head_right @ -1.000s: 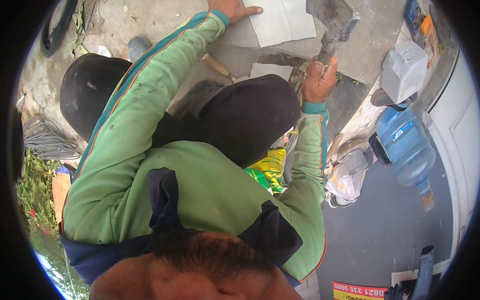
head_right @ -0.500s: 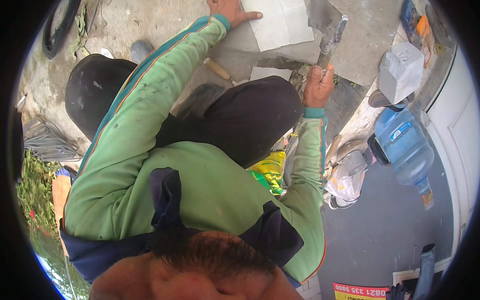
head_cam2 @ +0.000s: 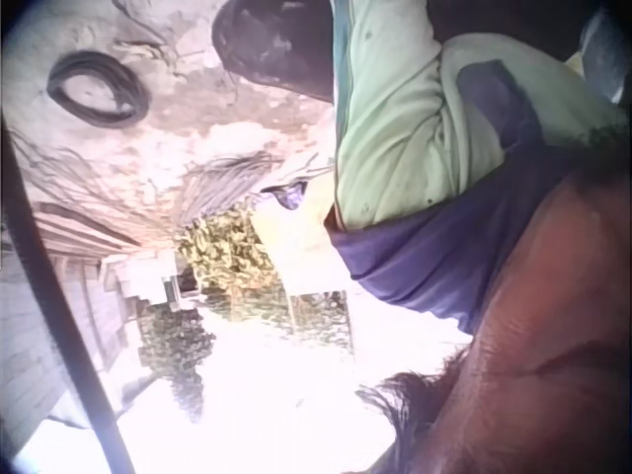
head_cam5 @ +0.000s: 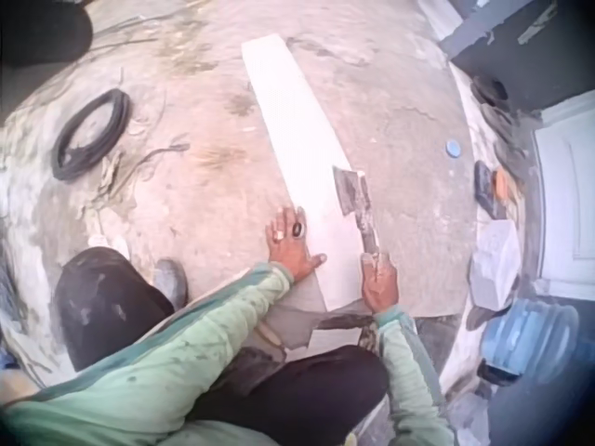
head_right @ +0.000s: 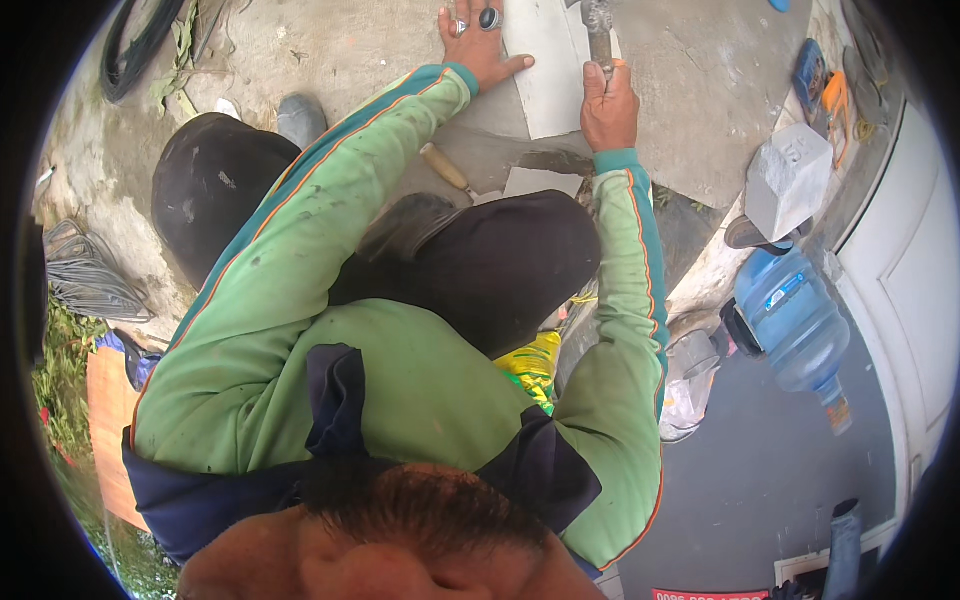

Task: The person marks a curved corner on a tile piece with a marker, ત્યારબાદ uses an axe as a chisel and a hammer to carefully chip away the marked section. Then, they carry the cut piece to a construction site and position it over a pipe in a concrete frame.

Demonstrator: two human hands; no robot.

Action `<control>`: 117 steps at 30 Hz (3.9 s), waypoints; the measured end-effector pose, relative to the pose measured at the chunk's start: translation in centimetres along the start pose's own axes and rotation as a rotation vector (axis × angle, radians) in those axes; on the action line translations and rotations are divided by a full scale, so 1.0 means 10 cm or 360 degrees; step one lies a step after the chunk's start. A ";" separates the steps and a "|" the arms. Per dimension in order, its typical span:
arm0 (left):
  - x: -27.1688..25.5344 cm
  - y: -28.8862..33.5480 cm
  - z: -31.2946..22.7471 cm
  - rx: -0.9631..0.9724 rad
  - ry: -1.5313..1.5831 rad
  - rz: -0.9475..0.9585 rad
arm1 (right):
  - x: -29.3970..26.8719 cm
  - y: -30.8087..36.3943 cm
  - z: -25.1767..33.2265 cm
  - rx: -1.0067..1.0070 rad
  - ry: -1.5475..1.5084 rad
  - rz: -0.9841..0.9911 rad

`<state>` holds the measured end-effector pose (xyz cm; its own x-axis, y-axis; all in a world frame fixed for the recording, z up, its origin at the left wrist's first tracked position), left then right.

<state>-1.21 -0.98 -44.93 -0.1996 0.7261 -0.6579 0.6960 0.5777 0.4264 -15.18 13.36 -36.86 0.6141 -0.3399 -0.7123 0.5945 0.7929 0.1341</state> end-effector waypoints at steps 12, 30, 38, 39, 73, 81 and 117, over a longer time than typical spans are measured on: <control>0.07 0.01 0.08 0.0007 -0.0019 -0.0061 | 0.10 -0.29 0.17 -0.0211 -0.0074 -0.0050; 0.23 -0.08 0.16 0.0074 -0.0103 -0.0168 | 0.39 -0.82 0.20 0.0126 0.0252 0.0203; 0.10 -0.06 0.13 0.0094 -0.0052 -0.0171 | 0.46 -1.14 0.38 -0.0167 -0.0254 -0.0035; 0.12 -0.02 0.13 0.0084 -0.0052 -0.0148 | 0.53 -1.17 0.32 -0.0011 0.0093 0.0074; 0.13 0.57 -0.20 -0.0391 0.0705 0.0260 | -0.55 -0.29 0.21 0.0879 0.1410 0.1022; -0.37 -0.27 0.09 -0.0241 0.0156 -0.0083 | -0.51 -0.93 -0.17 0.0273 0.1743 0.0098; -0.12 -0.45 0.25 -0.0259 0.0197 -0.0205 | 0.38 -0.48 0.19 0.0214 0.0136 0.0166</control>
<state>-2.35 -5.36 -47.63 -0.3694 0.6772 -0.6364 0.5413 0.7135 0.4449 -14.69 7.29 -38.87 0.6332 -0.2106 -0.7448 0.5972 0.7450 0.2970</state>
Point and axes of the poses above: each hand's wrist, its own y-axis away from the middle knuckle, its own x-axis out of the palm, z = x × y, the point moved 1 cm from there along -y, towards the middle knuckle, and after that the axes turned 8 degrees about z, right-handed, at the moved point
